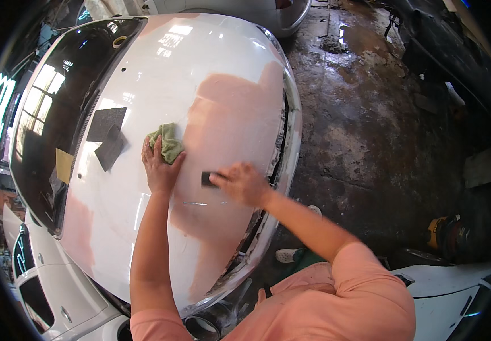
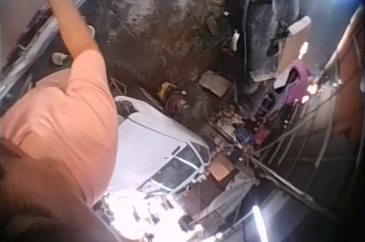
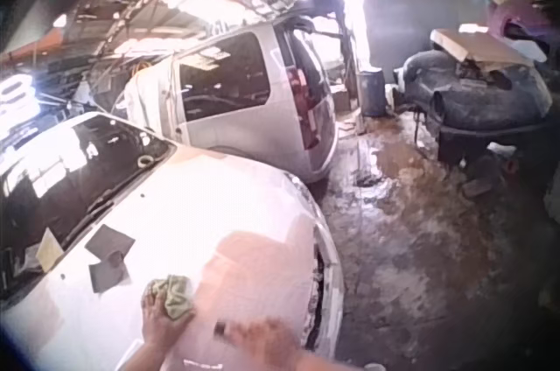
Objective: The person sands the surface of a car hood using a sanding block and a cloth, frequently dipping the cloth into a bucket of water to wet the area.
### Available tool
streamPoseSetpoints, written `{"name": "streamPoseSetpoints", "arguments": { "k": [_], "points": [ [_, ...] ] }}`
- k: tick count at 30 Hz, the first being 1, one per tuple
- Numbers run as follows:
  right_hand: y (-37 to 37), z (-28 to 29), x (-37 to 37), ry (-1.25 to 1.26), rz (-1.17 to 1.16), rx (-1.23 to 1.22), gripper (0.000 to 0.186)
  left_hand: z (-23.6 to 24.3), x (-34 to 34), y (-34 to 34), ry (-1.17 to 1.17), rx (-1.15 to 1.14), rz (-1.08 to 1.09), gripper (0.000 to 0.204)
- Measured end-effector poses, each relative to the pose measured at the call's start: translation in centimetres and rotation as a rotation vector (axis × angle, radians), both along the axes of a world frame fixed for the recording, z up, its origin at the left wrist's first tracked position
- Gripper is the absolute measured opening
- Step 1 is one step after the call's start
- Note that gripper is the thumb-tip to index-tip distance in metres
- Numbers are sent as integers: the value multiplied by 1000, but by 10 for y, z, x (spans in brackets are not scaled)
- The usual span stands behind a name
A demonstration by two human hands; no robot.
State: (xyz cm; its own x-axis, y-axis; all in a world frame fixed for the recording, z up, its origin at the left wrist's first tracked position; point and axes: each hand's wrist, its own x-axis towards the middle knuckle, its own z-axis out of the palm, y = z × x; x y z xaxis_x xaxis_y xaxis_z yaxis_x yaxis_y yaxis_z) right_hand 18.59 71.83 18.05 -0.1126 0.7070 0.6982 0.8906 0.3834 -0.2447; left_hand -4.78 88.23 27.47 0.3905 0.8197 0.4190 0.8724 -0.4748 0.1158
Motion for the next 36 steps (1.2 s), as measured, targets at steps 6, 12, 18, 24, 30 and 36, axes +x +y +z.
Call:
{"name": "streamPoseSetpoints", "arguments": {
  "k": [6,12,18,24,30,36],
  "points": [
    [119,31,122,282,-346,-163,41,-1,54,9,-99,3,-79,91],
    [-33,-29,53,304,-156,-130,50,1,18,0,-68,1,-22,91],
    [137,35,116,182,-159,-182,47,-1,45,8,-54,0,-13,98],
    [97,11,128,161,12,-167,50,-6,23,-9,-45,182,99,120],
    [43,-38,182,162,95,-84,52,-32,32,-84,47,170,269,120],
    [159,41,142,120,70,-172,49,-38,44,-79,115,115,315,116]
  ]
}}
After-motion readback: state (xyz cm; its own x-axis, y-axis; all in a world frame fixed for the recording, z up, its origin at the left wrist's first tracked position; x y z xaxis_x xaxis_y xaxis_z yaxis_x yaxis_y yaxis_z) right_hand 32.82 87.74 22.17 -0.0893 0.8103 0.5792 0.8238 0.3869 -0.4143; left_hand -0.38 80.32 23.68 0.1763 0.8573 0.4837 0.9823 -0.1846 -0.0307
